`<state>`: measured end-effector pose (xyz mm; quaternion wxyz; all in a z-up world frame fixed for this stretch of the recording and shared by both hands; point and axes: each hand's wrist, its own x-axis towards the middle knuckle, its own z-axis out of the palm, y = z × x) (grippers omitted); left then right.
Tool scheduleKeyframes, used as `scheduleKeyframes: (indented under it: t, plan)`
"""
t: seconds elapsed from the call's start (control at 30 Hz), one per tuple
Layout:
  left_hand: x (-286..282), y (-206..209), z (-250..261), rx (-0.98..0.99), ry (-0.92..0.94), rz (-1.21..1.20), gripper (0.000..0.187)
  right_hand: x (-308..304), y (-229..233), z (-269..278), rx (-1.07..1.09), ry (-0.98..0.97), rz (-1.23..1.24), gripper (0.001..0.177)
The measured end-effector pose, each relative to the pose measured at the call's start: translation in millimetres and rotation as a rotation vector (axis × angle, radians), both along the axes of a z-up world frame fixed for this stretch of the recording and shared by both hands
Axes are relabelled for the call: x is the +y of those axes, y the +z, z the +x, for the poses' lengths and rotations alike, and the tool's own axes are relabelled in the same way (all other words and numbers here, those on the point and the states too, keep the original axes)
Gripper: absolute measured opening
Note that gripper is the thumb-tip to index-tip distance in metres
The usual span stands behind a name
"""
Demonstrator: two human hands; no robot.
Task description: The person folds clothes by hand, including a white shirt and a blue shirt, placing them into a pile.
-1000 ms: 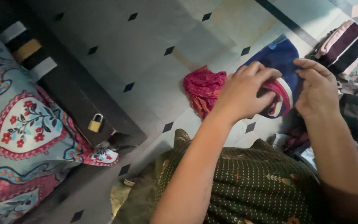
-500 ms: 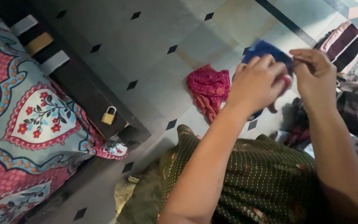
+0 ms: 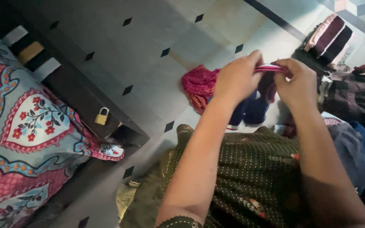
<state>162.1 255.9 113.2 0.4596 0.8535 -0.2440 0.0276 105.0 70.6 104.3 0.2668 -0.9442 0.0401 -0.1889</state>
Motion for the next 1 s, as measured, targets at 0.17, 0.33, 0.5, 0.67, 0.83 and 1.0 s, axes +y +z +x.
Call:
scheduleKeyframes:
  t: [0.17, 0.33, 0.5, 0.67, 0.83, 1.0]
  plan:
    - [11.5, 0.5, -3.8, -0.100, 0.062, 0.084, 0.014, -37.4, -19.1, -0.3, 0.010, -0.115, -0.108, 0.023]
    - [17.9, -12.4, -5.5, -0.112, 0.241, 0.235, 0.016, -65.1, -25.3, -3.7, -0.099, -0.157, -0.057, 0.022]
    - [19.7, -29.1, -10.7, -0.088, 0.421, 0.374, 0.011, -83.3, -30.3, -15.5, -0.345, -0.127, -0.269, 0.034]
    - [33.4, -15.2, -41.0, -0.293, 0.626, 0.297, 0.015, -75.3, -12.7, -37.4, -0.279, -0.159, 0.286, 0.032]
    - [46.5, 9.4, -84.4, -0.176, 0.711, -0.274, 0.020, -76.8, 15.5, -78.8, -0.312, 0.142, 1.043, 0.006]
    - [62.2, 59.3, -158.0, 0.122, 0.451, -0.672, 0.014, -69.6, 68.5, -171.9, -0.387, 0.115, 0.605, 0.010]
